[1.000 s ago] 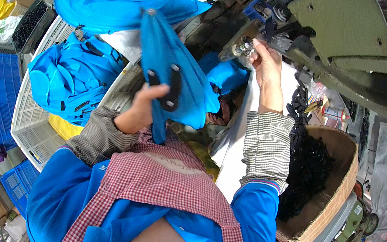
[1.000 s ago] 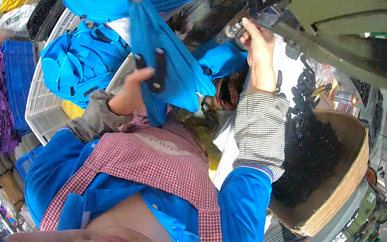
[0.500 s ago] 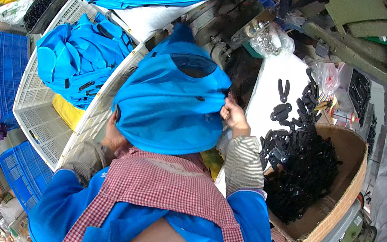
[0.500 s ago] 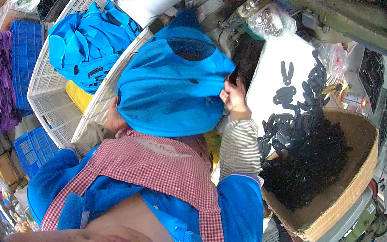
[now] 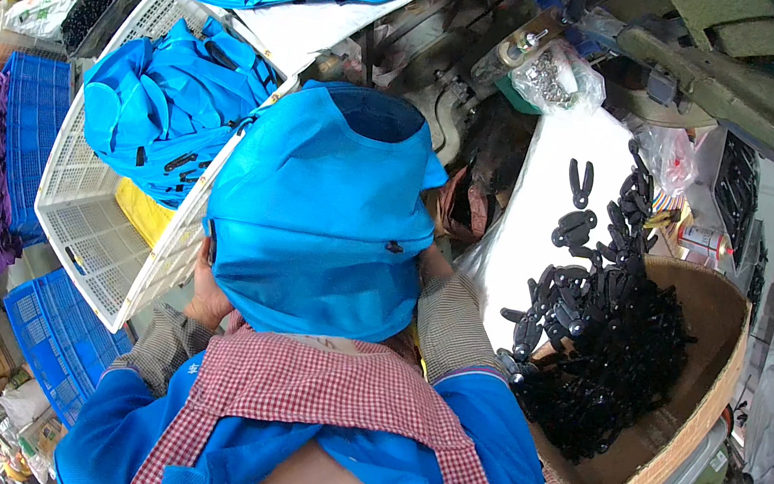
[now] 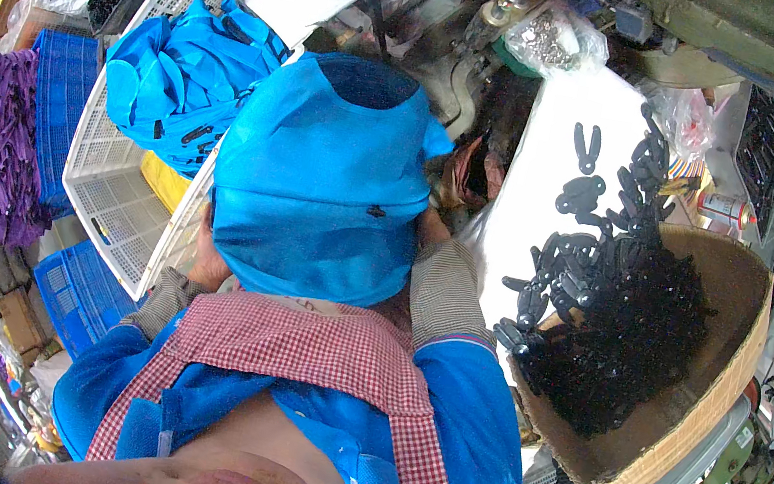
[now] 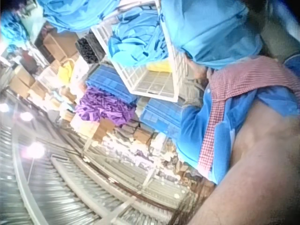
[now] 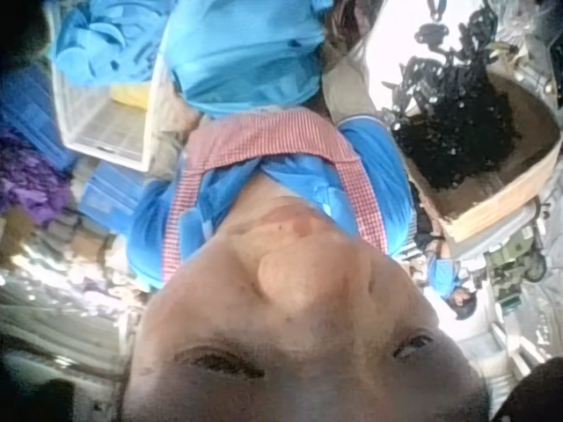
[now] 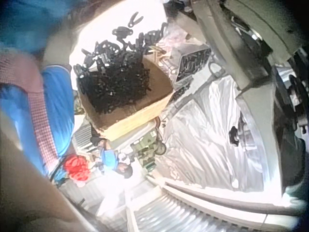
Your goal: The person sews black plastic clips onto blue fabric bags using a sewing machine. They repeatedly pick up a bag, align a clip, and sew it in place, then place the finished bag into a white basket. The person also handles a yellow bag and black clips from a cardboard box.
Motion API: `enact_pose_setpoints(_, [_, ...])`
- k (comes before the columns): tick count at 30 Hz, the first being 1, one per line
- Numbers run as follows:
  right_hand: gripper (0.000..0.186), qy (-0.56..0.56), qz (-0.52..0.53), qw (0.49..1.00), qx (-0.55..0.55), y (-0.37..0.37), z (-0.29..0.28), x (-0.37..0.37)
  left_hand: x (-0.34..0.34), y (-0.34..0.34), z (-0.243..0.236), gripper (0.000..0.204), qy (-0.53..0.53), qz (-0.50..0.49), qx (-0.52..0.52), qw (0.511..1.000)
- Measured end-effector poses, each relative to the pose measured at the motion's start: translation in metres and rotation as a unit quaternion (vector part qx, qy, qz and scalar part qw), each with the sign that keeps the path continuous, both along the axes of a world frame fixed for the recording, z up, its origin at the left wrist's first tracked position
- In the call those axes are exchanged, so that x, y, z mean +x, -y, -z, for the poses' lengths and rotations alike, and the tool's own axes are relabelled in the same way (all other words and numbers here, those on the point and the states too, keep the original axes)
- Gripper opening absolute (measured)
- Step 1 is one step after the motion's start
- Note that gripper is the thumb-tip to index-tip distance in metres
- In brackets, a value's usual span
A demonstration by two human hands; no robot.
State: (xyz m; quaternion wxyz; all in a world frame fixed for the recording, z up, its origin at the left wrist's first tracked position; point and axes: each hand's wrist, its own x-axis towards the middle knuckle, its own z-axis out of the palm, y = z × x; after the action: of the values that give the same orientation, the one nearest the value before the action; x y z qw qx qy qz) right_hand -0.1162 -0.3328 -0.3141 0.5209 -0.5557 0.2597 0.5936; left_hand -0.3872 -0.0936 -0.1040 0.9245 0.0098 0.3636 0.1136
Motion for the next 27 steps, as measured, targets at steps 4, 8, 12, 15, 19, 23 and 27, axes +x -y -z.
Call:
enact_pose_setpoints(4, [0.070, 0.010, 0.163, 0.975, 0.152, -0.009, -0.057, 0.040, -0.039, -0.035, 0.077, 0.072, -0.179, 0.168, 0.020, 0.969])
enact_pose_setpoints(8, [0.031, 0.242, 0.114, 0.937, 0.225, -0.043, -0.177, 0.019, 0.022, -0.090, 0.112, 0.028, -0.293, -0.035, 0.561, 0.774])
enact_pose_setpoints(12, [0.021, 0.472, -0.154, 0.834, 0.242, -0.093, -0.231, -0.061, 0.208, -0.066, -0.068, 0.037, -0.028, 0.151, 0.891, 0.428])
enact_pose_setpoints(15, [0.017, 0.488, -0.112, 0.844, 0.195, -0.078, -0.238, -0.041, 0.244, -0.082, -0.022, 0.046, 0.064, 0.460, 0.674, 0.575])
enact_pose_setpoints(19, [0.033, 0.749, -0.031, 0.660, 0.049, -0.065, -0.267, 0.018, 0.274, -0.041, -0.046, 0.035, 0.155, 0.493, 0.657, 0.550])
enact_pose_setpoints(23, [0.034, 0.487, 0.136, 0.848, 0.156, -0.071, -0.298, 0.077, 0.318, -0.015, -0.067, 0.040, 0.207, 0.478, 0.600, 0.607])
enact_pose_setpoints(27, [0.028, 0.467, 0.170, 0.852, 0.164, -0.070, -0.311, 0.109, 0.355, -0.015, -0.088, 0.041, 0.192, 0.532, 0.526, 0.635])
